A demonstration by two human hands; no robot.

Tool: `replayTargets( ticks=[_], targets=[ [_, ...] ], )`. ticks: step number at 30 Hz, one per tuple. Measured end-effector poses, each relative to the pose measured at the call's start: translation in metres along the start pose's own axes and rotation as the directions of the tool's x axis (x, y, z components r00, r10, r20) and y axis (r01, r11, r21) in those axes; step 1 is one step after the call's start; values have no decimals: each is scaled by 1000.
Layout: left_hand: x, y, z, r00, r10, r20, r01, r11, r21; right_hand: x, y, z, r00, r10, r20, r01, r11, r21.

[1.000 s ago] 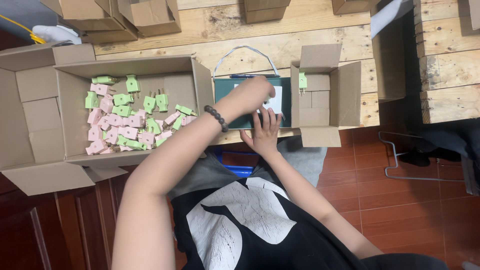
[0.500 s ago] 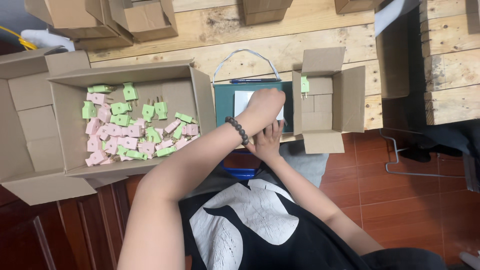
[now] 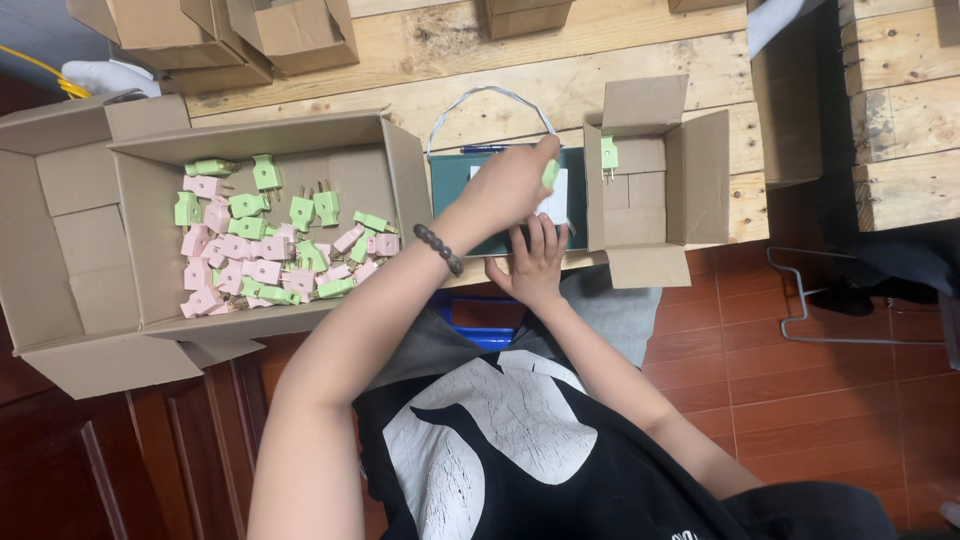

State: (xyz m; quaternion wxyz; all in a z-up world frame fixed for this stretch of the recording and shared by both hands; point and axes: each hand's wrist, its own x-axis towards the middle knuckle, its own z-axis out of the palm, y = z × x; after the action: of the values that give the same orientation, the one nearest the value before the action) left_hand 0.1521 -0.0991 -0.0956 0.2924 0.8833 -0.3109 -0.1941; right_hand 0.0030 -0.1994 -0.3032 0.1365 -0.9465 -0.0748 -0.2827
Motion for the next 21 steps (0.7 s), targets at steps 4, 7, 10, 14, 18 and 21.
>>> replayTargets(
  ticks=[4,7,10,14,18,21],
  targets=[
    [-6,7,-17,1000,-4,-29,4,1000,-24,6,-2,-5,1000,-7,15,6,1000,16],
    [-6,8,-15,1000,-24,-12,24,999,-46,5,-1,-6,1000,-6,31,6,1000,23],
    [5,-3,2,1000,1,27,-3,999,48,3,-1,-6,1000,-4,29,3,1000,21],
    [19,-13,23,998,23,53,-30,990,137,2,1,-3,1000,-6,5,6,1000,28],
    [32,-25,60,995,100,6,-99,960,262,-5,4,3,1000,-9,17,8,1000,14],
    [34,-25,75,994,102,-46,-87,963,256,-16,7,12,1000,-13,6,13,999,32]
  ],
)
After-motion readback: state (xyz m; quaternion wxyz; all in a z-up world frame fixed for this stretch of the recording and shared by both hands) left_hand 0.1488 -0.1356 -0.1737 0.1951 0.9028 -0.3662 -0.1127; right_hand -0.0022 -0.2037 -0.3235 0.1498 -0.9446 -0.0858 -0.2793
